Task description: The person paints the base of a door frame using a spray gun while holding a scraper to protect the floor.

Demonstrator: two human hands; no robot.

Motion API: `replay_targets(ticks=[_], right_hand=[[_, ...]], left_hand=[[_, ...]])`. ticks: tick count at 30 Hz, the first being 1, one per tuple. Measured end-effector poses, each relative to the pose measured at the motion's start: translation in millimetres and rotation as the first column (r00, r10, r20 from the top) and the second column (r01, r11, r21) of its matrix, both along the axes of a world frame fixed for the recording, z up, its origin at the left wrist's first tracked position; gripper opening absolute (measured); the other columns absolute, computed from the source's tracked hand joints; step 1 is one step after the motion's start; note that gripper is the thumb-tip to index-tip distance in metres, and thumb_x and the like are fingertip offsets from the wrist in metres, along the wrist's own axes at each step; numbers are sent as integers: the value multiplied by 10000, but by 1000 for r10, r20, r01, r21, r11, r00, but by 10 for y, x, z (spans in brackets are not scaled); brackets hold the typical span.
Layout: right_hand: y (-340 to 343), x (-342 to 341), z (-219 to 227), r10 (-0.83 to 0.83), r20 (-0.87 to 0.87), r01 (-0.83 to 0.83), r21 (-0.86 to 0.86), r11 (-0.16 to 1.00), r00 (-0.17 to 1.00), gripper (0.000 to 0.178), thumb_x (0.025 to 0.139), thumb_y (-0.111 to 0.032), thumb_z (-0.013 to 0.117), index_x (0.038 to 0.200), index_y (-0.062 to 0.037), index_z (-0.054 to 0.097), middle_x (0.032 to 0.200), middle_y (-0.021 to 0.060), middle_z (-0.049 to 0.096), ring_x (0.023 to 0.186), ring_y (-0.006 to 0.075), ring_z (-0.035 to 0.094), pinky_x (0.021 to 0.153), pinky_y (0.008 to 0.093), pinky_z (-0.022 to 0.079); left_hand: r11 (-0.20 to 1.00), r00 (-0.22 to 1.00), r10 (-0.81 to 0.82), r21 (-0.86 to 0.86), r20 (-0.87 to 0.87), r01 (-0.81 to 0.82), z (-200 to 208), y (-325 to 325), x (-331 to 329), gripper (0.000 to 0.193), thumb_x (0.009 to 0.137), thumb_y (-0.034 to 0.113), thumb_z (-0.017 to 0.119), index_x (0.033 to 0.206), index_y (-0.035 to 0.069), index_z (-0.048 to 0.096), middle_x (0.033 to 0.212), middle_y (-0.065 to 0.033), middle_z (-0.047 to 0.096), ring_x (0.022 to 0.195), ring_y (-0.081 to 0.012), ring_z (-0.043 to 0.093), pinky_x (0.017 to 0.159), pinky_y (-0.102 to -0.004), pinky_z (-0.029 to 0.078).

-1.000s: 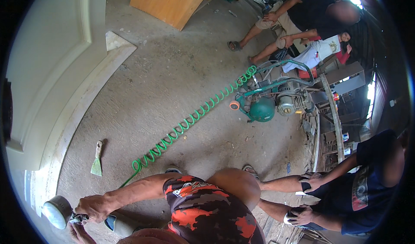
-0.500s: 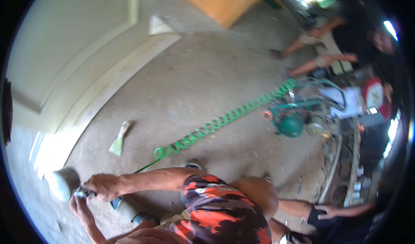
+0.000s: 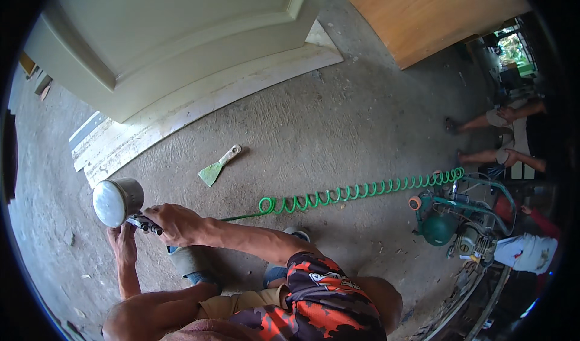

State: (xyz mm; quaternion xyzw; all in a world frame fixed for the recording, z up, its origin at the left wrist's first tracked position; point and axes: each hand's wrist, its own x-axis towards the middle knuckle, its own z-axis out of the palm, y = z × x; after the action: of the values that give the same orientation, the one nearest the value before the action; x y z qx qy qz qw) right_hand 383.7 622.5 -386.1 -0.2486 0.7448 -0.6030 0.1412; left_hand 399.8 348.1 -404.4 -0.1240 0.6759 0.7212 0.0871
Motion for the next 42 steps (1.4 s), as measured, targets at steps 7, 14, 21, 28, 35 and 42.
replay_targets(ticks=[7, 14, 21, 28, 35, 42], right_hand=[[13, -20, 26, 16, -4, -16, -32, 999, 1000, 397, 839, 28, 772, 1200, 70, 612, 1051, 278, 744, 992, 490, 772, 910, 556, 620], [-45, -14, -99, 33, 47, -34, 14, 999, 998, 491, 807, 27, 811, 1257, 67, 618, 1130, 274, 754, 1072, 507, 755, 934, 566, 607], [-36, -18, -91, 34, 28, -34, 24, 999, 999, 518, 802, 13, 810, 1281, 65, 620, 1131, 284, 751, 1097, 516, 746, 947, 571, 600], [0, -23, -33, 0, -47, -1, -20, 1000, 999, 398, 823, 44, 764, 1187, 73, 608, 1056, 284, 746, 1003, 497, 775, 925, 561, 625], [4, -30, -29, 32, 11, -32, 11, 999, 999, 558, 782, 36, 804, 1301, 95, 608, 1136, 292, 754, 1074, 517, 759, 950, 563, 615], [-18, -16, -95, 23, -13, -23, 1, 1000, 1000, 593, 773, 38, 792, 1329, 110, 600, 1162, 302, 750, 1101, 519, 751, 968, 558, 618]], left_hand=[[1000, 1000, -20, -21, 3, 20, 5, -14, 13, 227, 1101, 121, 757, 1235, -60, 772, 1147, -81, 804, 1025, -150, 754, 905, -336, 622], [1000, 1000, 10, -3, -14, -10, 34, 33, -6, 206, 1086, 90, 745, 1204, -74, 783, 1134, -83, 813, 1032, -150, 757, 919, -331, 617], [1000, 1000, -8, -26, -7, 8, 35, 15, -7, 198, 1087, 84, 734, 1183, -79, 790, 1128, -78, 815, 1018, -137, 748, 914, -322, 611], [991, 992, -126, -36, -1, 126, -69, -148, -15, 255, 1150, 57, 649, 1379, -45, 691, 1273, -107, 780, 1125, -183, 761, 998, -376, 629], [1000, 1000, -19, -9, -10, 19, 48, 61, -28, 204, 1111, 125, 737, 1186, -59, 783, 1088, -59, 803, 977, -126, 736, 862, -313, 595], [998, 999, -38, -40, 0, 38, 92, 73, -29, 213, 1116, 141, 744, 1175, -61, 780, 1079, -56, 797, 968, -123, 730, 868, -318, 597]])
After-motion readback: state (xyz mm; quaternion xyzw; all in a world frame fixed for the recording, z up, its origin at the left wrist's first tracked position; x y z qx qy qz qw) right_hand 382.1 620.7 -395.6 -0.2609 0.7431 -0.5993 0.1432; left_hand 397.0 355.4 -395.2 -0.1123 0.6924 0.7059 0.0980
